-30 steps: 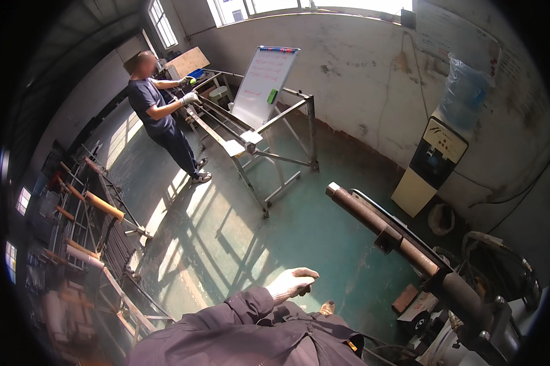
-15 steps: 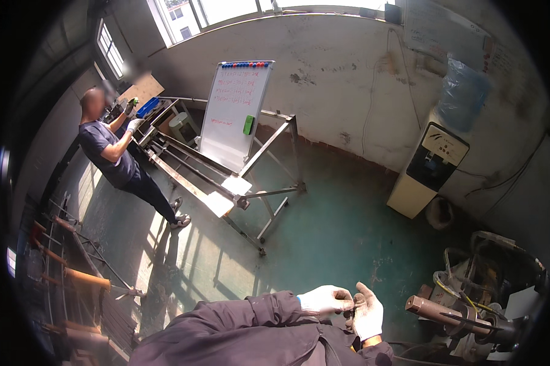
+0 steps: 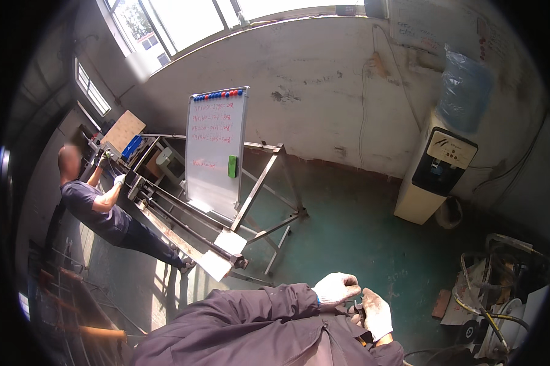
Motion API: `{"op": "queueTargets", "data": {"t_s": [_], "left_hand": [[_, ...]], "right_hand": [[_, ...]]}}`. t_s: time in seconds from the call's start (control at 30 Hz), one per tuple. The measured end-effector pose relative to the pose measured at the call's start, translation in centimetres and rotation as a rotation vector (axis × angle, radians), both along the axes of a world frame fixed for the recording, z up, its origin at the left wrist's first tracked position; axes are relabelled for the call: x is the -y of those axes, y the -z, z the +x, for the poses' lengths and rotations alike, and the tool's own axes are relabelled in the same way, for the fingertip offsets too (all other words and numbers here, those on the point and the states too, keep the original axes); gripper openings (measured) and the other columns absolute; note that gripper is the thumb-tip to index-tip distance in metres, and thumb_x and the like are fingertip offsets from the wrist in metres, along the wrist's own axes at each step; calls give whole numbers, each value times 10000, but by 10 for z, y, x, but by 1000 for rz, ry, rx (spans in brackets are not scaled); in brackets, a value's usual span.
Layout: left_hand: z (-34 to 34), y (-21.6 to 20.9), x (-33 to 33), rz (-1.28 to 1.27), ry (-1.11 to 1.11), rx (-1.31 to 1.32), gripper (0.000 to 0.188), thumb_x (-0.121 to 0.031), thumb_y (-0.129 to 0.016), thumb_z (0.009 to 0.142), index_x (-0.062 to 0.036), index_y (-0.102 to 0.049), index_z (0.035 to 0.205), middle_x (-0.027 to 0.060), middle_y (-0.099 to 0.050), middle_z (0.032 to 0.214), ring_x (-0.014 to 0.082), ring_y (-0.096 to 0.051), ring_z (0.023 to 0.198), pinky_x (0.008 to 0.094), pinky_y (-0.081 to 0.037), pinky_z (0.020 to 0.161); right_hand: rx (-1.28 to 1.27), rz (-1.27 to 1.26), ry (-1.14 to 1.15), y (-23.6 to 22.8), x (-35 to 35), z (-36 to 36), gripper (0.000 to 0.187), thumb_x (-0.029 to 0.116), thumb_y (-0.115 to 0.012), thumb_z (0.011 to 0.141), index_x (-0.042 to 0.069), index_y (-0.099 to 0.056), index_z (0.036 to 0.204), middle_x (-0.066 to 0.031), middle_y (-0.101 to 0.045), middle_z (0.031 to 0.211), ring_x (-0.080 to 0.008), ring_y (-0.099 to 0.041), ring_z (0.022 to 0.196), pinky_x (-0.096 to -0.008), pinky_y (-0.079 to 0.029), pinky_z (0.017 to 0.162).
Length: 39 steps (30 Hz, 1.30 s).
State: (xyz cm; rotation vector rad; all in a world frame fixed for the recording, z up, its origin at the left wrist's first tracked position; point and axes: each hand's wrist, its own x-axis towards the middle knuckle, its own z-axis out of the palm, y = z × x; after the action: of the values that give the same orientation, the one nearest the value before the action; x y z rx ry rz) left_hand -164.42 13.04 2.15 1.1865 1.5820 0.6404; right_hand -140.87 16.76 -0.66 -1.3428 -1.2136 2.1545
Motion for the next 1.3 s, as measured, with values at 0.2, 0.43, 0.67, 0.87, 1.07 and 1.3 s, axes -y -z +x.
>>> {"op": "queueTargets", "data": {"t_s": [0.2,0.43,0.67,0.87,1.07,1.3], "left_hand": [[-5,15,-96,-116,257,316,514,-521,-741,1137,-20,-791,1242,23,-735,965,161,-647,884,378,-559,837],[60,10,-228,-338,702,635,571,-510,-722,1176,7,-737,1418,56,-782,1244,153,-698,1062,344,-569,963],[95,-10,-378,-444,909,312,569,-486,-713,1188,37,-719,1411,57,-767,1183,141,-691,1021,313,-588,916],[125,-25,-500,-274,1237,273,354,-270,-799,1097,42,-772,1262,90,-800,1126,172,-728,992,347,-601,904],[158,0,-589,-432,1165,308,102,-57,-790,1022,26,-777,1081,86,-808,963,164,-723,876,311,-555,804],[205,30,-674,-470,1016,439,138,-98,-750,1092,34,-761,1129,101,-767,951,203,-700,859,369,-560,809]], "right_hand": [[-96,-93,418,-8,-52,0,660,218,-695,1200,63,-409,1774,-200,-744,925,-212,-650,610,-340,-505,506],[174,56,901,-24,-97,13,366,97,-647,1111,-34,-704,1448,-165,-807,1042,-166,-688,607,-317,-535,484],[820,355,1051,-3,-205,-5,395,223,-667,1122,34,-695,1468,-241,-822,1328,-437,-786,1253,-479,-620,1074],[1003,328,1095,-34,-300,-11,401,225,-609,1147,58,-629,1511,-241,-820,1299,-499,-785,1161,-563,-622,1006],[627,54,921,-43,-319,22,494,355,-726,1103,12,-708,1458,-253,-824,1180,-425,-804,1089,-472,-612,968],[564,68,544,-53,-335,139,403,426,-695,1106,57,-837,1190,-146,-843,1071,-318,-806,1014,-449,-604,934]]}}
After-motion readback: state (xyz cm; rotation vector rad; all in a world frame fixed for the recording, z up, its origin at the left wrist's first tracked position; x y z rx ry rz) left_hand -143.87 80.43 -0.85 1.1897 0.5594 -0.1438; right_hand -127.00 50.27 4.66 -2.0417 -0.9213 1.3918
